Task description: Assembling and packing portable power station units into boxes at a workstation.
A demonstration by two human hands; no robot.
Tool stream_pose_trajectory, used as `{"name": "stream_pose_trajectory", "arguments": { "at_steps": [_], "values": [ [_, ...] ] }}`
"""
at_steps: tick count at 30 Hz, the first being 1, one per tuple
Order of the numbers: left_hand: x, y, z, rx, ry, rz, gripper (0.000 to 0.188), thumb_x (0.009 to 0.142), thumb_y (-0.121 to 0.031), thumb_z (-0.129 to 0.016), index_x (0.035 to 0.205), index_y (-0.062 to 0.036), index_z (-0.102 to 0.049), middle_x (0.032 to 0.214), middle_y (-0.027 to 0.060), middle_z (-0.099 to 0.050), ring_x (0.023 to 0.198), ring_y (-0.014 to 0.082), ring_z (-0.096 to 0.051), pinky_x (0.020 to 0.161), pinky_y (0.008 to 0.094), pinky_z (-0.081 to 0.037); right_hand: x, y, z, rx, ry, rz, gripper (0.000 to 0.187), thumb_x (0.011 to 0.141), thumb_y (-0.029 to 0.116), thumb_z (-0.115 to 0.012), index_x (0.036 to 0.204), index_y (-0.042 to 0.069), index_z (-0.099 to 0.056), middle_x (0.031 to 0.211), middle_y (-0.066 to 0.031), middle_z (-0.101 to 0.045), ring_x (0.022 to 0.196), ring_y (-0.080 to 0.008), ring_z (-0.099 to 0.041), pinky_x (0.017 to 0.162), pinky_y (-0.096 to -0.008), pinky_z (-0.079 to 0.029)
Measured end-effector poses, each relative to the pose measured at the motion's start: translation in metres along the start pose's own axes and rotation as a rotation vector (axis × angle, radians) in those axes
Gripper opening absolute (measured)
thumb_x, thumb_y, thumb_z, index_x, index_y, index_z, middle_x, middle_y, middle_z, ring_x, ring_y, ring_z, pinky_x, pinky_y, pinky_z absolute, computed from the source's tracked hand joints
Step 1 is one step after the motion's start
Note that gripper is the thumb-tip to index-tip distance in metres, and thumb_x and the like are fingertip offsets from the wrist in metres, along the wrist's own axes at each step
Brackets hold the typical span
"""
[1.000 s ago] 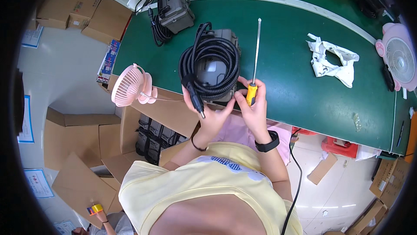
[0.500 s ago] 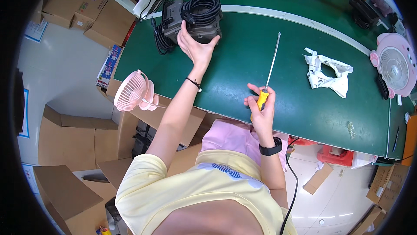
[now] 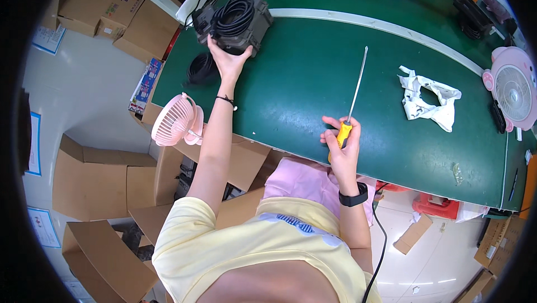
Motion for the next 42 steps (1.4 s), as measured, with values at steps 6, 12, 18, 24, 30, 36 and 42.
{"name": "stream_pose_trajectory", "arguments": {
  "at_steps": [6,12,18,24,30,36,42],
  "values": [
    [-0.004,-0.005,0.004,-0.069,-0.174,0.01,0.127,0.054,-0.022,-0.096,0.153,0.001,-0.02,0.145,0.027,-0.037,0.135,0.043,-0.039,0.116,0.0478,-0.031,0.0,0.0,0.0,0.04,-0.011,-0.014,0.037,0.096,-0.004,-0.056,0.127,0.007,-0.038,0.125,-0.0183,-0.064,0.084,-0.0122,-0.063,0.079,-0.0267,-0.055],
    [-0.036,-0.077,0.009,-0.041,-0.349,-0.638,0.071,0.071,-0.019,-0.088,0.13,-0.0069,-0.05,0.131,0.0199,-0.048,0.125,0.0362,-0.047,0.102,0.0457,-0.039,-0.002,0.007,-0.003,-0.074,-0.027,-0.01,0.035,0.096,-0.004,-0.057,0.124,0.004,-0.038,0.116,-0.0163,-0.069,0.08,-0.0115,-0.064,0.075,-0.0269,-0.056],
    [0.006,-0.116,-0.117,-0.356,0.116,-0.287,0.08,0.075,-0.015,-0.082,0.143,-0.0063,-0.04,0.139,0.019,-0.039,0.127,0.0357,-0.045,0.105,0.0461,-0.04,0.004,0.033,0.018,-0.516,-0.011,0.042,0.036,0.094,-0.002,-0.061,0.123,0.003,-0.041,0.109,-0.0117,-0.073,0.07,-0.0162,-0.065,0.065,-0.0281,-0.053],
    [0.105,-0.054,-0.263,-0.248,-0.033,0.271,0.118,0.067,-0.019,-0.091,0.153,0.0039,-0.014,0.15,0.0303,-0.026,0.14,0.0455,-0.032,0.118,0.0486,-0.029,0.017,0.048,0.05,-0.708,-0.127,-0.067,0.033,0.091,-0.003,-0.063,0.119,0.001,-0.046,0.104,-0.0154,-0.073,0.073,-0.0303,-0.07,0.065,-0.0343,-0.055],
    [0.167,0.002,-0.317,-0.061,-0.184,0.3,0.142,0.054,-0.027,-0.1,0.156,0.0059,-0.007,0.156,0.0317,-0.026,0.142,0.0445,-0.035,0.121,0.0478,-0.028,0.032,0.042,0.051,-0.735,-0.106,-0.026,0.034,0.087,-0.004,-0.067,0.114,0.002,-0.047,0.097,-0.0108,-0.074,0.061,-0.0238,-0.066,0.057,-0.0298,-0.052],
    [0.182,0.009,-0.309,0.018,-0.148,0.419,0.128,0.05,-0.024,-0.101,0.149,0.001,-0.025,0.135,0.0268,-0.041,0.12,0.0422,-0.053,0.109,0.0456,-0.046,0.035,0.044,0.051,-0.696,-0.119,-0.042,0.033,0.087,-0.004,-0.067,0.113,0.003,-0.048,0.094,-0.0101,-0.075,0.059,-0.0227,-0.065,0.056,-0.0302,-0.051],
    [0.141,-0.031,-0.274,-0.141,-0.102,0.537,0.125,0.047,-0.016,-0.099,0.144,-0.0054,-0.021,0.132,0.0257,-0.034,0.117,0.0451,-0.05,0.105,0.0496,-0.048,0.034,0.044,0.049,-0.699,-0.135,0.009,0.032,0.09,-0.002,-0.065,0.116,0.003,-0.048,0.095,-0.0104,-0.075,0.066,-0.0259,-0.069,0.06,-0.0318,-0.053]
  ]
}}
Point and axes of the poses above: each hand's wrist, its own x-axis towards the middle knuckle, its own z-axis out of the back of the hand, y = z × x, the point moved 3 cm from there along x, towards the middle knuckle
